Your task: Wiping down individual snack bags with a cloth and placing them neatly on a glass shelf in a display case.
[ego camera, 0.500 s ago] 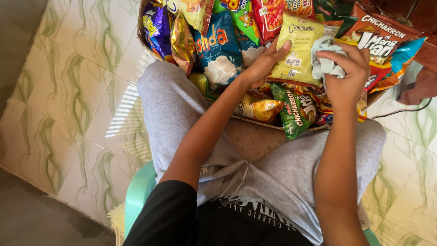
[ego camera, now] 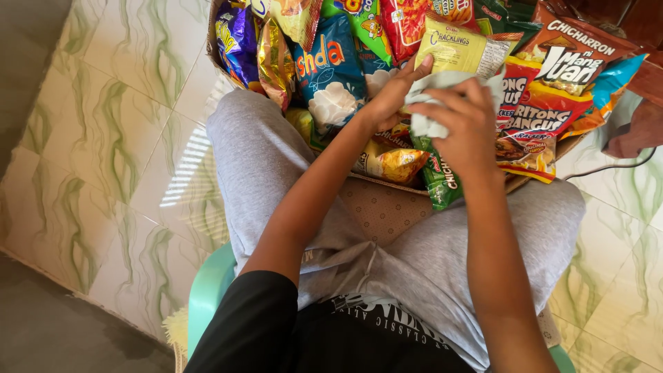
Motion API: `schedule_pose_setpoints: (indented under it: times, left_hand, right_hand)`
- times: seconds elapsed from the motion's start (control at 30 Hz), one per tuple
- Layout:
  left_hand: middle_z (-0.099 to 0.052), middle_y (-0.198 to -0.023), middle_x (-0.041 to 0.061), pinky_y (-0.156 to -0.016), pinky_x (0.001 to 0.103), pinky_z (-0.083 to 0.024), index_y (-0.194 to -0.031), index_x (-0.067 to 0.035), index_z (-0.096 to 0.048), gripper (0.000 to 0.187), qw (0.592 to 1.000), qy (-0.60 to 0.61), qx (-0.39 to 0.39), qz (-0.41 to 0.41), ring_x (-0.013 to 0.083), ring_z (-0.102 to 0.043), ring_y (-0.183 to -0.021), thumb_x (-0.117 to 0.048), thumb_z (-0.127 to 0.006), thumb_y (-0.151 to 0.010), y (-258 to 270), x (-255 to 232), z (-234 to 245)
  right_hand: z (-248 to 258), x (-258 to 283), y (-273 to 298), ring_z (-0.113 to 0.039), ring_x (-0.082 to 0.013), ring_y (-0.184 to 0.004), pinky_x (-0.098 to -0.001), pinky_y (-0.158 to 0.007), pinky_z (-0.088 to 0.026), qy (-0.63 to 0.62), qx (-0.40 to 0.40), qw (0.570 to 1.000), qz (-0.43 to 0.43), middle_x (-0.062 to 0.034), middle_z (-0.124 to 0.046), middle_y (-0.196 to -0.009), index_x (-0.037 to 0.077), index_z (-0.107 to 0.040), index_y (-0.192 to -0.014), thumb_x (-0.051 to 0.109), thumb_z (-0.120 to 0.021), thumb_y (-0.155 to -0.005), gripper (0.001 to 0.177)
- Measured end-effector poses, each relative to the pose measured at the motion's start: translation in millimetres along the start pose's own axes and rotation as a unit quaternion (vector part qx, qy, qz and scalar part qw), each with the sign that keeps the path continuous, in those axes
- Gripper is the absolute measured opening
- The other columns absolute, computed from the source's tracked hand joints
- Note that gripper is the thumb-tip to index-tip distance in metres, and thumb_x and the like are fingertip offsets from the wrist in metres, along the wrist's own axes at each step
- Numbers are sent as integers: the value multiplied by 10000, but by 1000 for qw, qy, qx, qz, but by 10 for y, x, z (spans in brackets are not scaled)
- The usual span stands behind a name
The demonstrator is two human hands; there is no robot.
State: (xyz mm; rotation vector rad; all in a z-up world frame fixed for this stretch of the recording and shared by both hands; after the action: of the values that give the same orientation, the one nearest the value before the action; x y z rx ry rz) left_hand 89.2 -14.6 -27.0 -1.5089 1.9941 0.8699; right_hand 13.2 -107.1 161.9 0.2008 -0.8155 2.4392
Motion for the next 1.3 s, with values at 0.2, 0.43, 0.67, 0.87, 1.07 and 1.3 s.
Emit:
schedule_pose_setpoints:
  times: [0.2, 0.43, 0.67, 0.87, 1.07, 1.3]
  left_hand:
    - [-616, -1391, 159, -987, 398, -575, -1586, -112, -333, 645, 998, 48, 33, -10, 265, -654, -1200, -416, -554, -1062, -3, 14, -21]
    - [-608, -1380, 146, -928, 467, -609, -1587, -186, -288, 682, 999, 6, 0, 38, 272, -664, -1170, -446, -543, -1010, 39, -4, -74]
    - [-556, -1439, 125, -1001, 489, -586, -1607, -242, -213, 758, 999, -37, -2, 30, 276, -611, -1269, -503, -554, -982, 5, 41, -5]
    - [-593, -1384, 129, -968, 490, -600, -1599, -194, -270, 719, 1000, 1, 1, 30, 257, -638, -1204, -457, -566, -999, -11, 32, -13]
    - [-605, -1370, 110, -951, 445, -599, -1600, -187, -277, 695, 1000, -3, 20, 18, 222, -654, -1164, -426, -569, -1016, -2, 19, -58]
    - [-516, -1522, 132, -1153, 395, -462, -1634, -146, -150, 1009, 985, -135, 87, -61, 232, -511, -1384, -292, -842, -914, -11, 29, -140]
  right_hand:
    - [-133, 26, -20, -581, -223, -1065, -396, -926, -440, -3, 115, 993, 8, 46, -746, -1171, 243, -823, -1061, 38, -833, -709, 407]
    - [11, -580, 269, -576, -228, -1085, -386, -990, -446, -61, 206, 976, -37, 34, -749, -1162, 269, -832, -1018, -75, -749, -634, 522]
    - [-17, -929, 490, -547, -241, -992, -334, -941, -499, -125, 253, 951, -127, 2, -740, -1133, 258, -825, -1032, -156, -666, -575, 637]
    - [139, -1018, 492, -577, -221, -1052, -328, -986, -506, -162, 136, 967, -141, -24, -740, -1169, 198, -804, -1088, -169, -640, -620, 617]
    - [190, -1154, 495, -586, -222, -1068, -300, -964, -509, -140, -31, 977, -158, -47, -759, -1218, 147, -821, -1132, -156, -694, -747, 506]
    - [232, -1065, 434, -589, -271, -1123, -358, -996, -480, -104, -159, 972, -140, -97, -712, -1197, 79, -820, -1167, -116, -797, -905, 328]
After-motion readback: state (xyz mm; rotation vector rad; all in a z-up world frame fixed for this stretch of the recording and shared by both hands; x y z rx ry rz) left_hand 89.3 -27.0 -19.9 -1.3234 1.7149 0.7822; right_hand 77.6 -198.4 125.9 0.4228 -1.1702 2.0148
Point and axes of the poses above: each hand's wrist, its own y-axis away from the middle knuckle, its own z-axis out of the back of the hand, x = y × z, the point moved 9 cm from there along -y, towards the middle knuckle
